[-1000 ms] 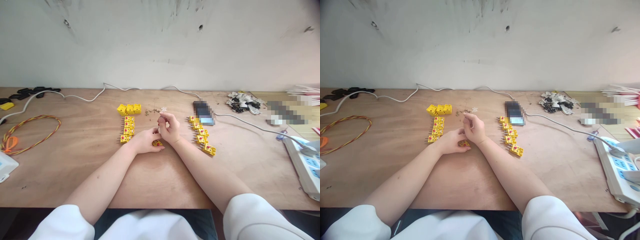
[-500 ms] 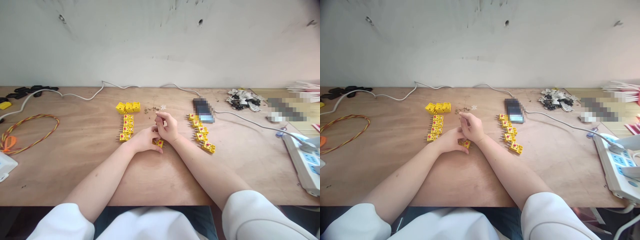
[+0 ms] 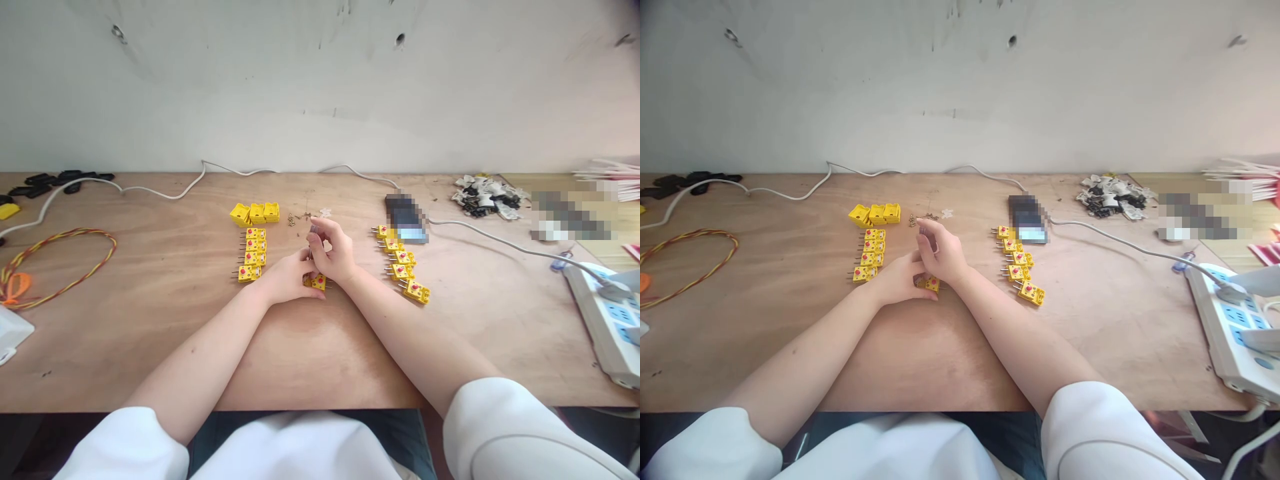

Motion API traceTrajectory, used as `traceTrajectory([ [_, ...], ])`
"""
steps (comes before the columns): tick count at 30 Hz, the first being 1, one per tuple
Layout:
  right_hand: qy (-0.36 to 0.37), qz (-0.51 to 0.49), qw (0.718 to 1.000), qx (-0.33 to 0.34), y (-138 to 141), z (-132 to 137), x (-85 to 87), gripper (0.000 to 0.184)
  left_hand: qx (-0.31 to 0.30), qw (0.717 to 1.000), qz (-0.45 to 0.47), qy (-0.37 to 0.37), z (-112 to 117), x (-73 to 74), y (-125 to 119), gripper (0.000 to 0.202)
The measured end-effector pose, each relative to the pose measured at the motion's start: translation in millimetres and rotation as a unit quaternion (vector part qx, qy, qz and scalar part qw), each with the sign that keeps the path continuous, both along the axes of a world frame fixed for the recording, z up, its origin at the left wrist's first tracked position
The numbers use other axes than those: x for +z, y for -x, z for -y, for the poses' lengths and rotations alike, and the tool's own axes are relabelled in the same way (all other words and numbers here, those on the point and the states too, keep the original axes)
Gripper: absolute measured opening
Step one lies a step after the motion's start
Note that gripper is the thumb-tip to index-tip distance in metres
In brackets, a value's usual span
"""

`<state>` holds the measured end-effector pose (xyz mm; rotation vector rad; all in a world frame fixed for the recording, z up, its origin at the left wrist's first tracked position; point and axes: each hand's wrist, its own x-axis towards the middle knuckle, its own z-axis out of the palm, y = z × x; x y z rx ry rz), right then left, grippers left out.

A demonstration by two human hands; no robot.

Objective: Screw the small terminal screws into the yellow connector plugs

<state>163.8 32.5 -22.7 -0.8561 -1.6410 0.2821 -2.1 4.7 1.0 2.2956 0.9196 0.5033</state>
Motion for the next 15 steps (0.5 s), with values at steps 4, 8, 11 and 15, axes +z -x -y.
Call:
traceTrajectory([
  [4, -0.002, -0.009, 1.000, -0.024, -4, -6, -0.3, 0.036, 0.014, 0.999, 0.035, 0.015, 0, 4.4, 1, 0.038],
  [8, -0.004, -0.015, 0.999, -0.047, -9, -10, 1.9, 0.039, 0.053, 0.998, 0.041, 0.015, -2, 9.6, 3, 0.036],
  [11, -0.008, -0.010, 0.999, -0.049, -11, -10, 5.5, 0.040, 0.075, 0.997, 0.030, 0.002, -5, 11.3, 6, 0.032],
  [15, -0.023, 0.010, 0.998, -0.053, -12, -9, 10.6, 0.039, 0.079, 0.996, 0.035, -0.003, -8, 7.9, 8, 0.023],
])
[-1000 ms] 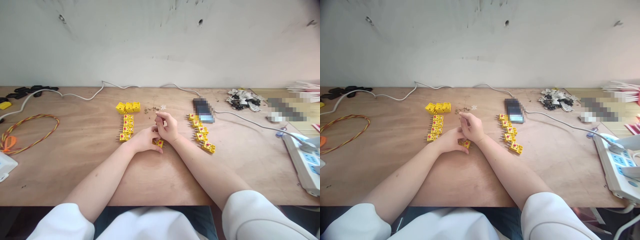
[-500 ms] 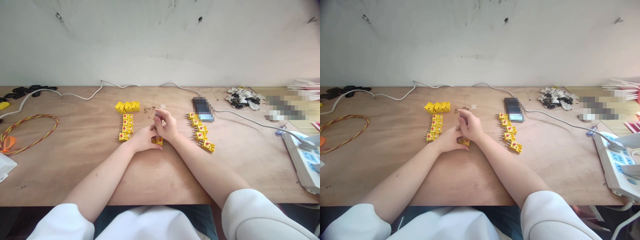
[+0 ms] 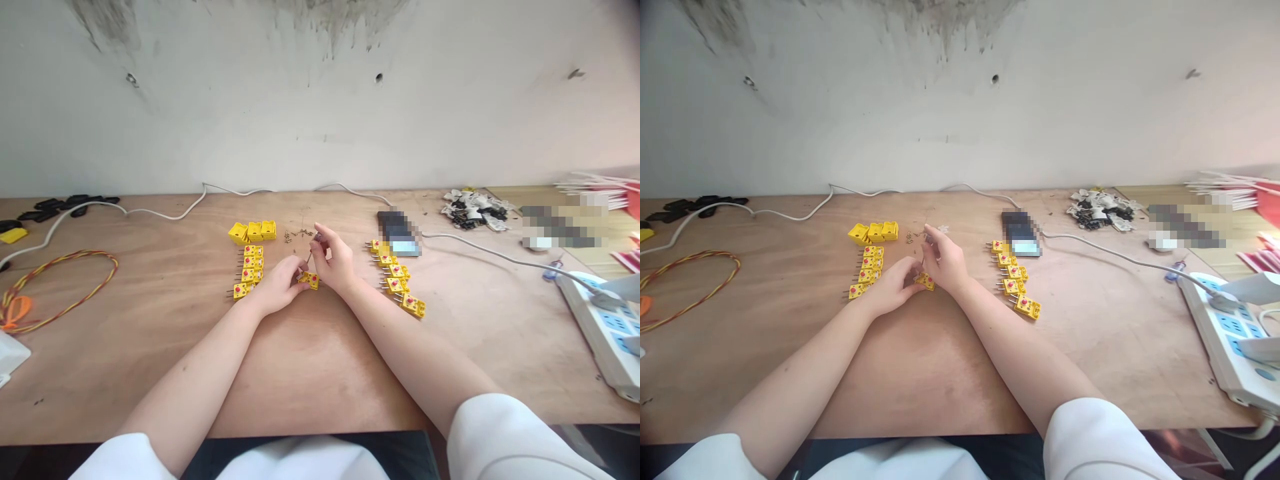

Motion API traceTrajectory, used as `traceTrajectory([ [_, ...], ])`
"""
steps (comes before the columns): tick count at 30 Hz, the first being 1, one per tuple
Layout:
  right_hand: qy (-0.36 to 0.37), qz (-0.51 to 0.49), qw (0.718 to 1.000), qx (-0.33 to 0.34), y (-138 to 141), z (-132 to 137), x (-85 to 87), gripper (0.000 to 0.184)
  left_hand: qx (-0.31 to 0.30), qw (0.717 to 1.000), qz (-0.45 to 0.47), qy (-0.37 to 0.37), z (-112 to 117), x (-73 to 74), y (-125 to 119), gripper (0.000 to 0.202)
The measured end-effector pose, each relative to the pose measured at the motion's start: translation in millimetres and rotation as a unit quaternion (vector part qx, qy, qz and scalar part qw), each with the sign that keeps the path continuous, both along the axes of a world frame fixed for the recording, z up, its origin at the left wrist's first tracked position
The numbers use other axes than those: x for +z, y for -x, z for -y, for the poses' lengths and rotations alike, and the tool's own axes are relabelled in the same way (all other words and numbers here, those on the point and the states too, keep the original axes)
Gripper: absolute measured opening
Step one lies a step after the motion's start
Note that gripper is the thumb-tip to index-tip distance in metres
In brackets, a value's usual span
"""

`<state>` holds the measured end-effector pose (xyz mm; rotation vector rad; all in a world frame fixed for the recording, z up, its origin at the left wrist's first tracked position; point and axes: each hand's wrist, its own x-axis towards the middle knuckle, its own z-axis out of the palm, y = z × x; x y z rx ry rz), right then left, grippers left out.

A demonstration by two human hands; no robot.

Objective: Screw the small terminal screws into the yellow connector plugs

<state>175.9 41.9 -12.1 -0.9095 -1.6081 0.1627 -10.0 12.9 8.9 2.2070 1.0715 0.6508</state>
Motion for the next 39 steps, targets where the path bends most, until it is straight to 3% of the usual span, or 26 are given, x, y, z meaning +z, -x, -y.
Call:
traceTrajectory([
  [6, -0.035, 0.036, 0.999, 0.020, -2, -2, 3.2, 0.040, 0.018, 0.999, 0.025, 0.008, -4, -9.2, 1, 0.014],
  [15, -0.038, 0.056, 0.996, 0.051, -4, -2, 5.1, 0.043, 0.035, 0.999, 0.021, -0.011, -8, -17.0, 2, 0.028],
  [28, 0.032, -0.020, 0.993, 0.111, 1, 1, 7.8, 0.038, 0.044, 0.999, 0.012, -0.015, -3, -10.7, -2, 0.038],
  [39, 0.019, -0.019, 0.994, 0.108, 4, -1, -0.7, 0.042, 0.077, 0.997, 0.031, 0.000, -5, -12.7, -5, 0.034],
])
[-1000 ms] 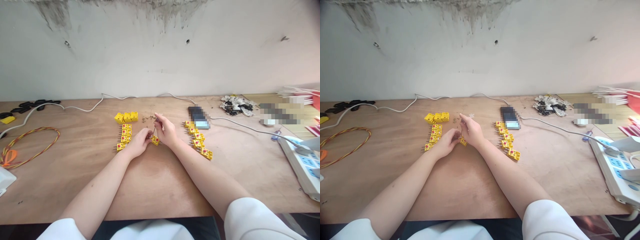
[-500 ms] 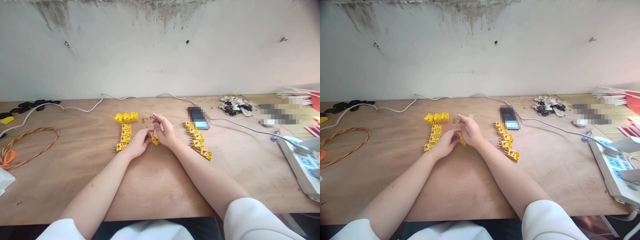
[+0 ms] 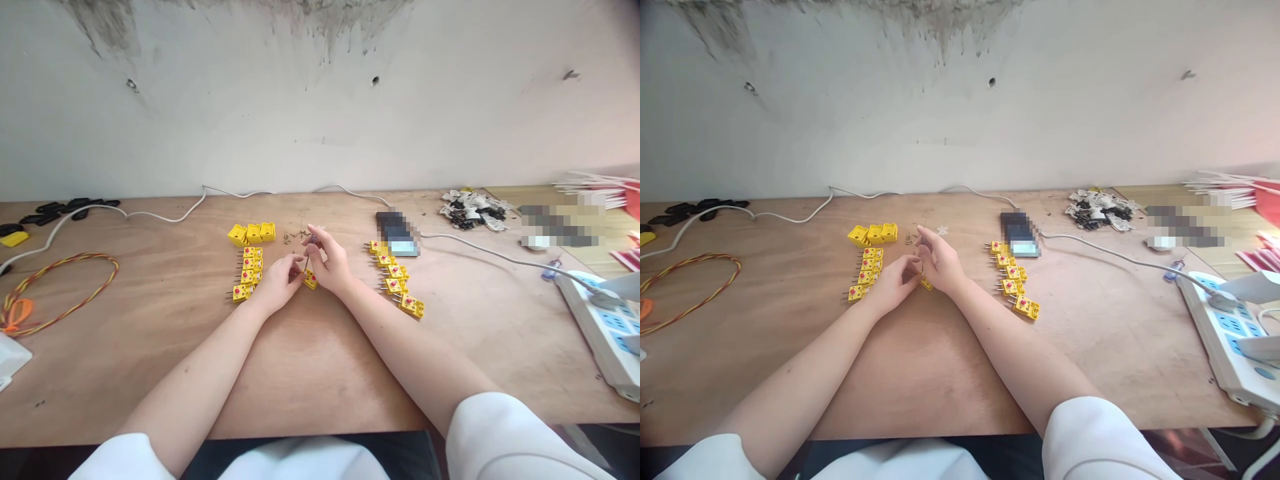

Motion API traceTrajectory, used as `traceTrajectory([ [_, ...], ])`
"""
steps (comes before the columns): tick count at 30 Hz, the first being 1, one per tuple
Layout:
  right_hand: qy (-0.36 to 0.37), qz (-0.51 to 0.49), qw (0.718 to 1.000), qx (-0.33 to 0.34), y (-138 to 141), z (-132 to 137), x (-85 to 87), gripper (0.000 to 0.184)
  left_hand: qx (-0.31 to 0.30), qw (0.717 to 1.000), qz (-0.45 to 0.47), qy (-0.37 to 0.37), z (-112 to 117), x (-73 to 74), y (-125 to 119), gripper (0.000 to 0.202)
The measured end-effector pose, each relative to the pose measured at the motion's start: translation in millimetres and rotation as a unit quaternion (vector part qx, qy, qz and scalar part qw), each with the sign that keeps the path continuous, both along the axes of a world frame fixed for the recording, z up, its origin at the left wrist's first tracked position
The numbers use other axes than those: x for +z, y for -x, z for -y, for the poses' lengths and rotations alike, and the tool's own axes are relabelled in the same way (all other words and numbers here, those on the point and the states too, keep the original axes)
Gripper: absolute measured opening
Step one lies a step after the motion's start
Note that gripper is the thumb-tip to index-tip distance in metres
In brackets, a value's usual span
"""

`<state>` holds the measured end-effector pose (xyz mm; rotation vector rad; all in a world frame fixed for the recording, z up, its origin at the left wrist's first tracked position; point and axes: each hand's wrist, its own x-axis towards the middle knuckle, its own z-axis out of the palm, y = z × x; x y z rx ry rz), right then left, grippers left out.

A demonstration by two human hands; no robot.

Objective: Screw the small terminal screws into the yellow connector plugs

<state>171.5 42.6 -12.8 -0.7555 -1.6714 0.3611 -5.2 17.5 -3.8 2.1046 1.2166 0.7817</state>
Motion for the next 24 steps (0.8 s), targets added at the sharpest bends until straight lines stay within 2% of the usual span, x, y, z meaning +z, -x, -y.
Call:
traceTrajectory([
  [7, 0.006, 0.001, 1.000, -0.003, 2, 0, -4.5, 0.043, 0.077, 0.995, 0.018, 0.063, -6, -2.9, -10, 0.027],
  [18, -0.014, 0.023, 1.000, -0.010, 5, 1, -4.1, 0.045, 0.103, 0.992, 0.013, 0.069, -6, 2.6, -17, 0.021],
  [24, -0.019, 0.027, 0.999, -0.009, 4, -1, -5.2, 0.046, 0.147, 0.981, -0.019, 0.125, -11, 6.1, -24, 0.021],
])
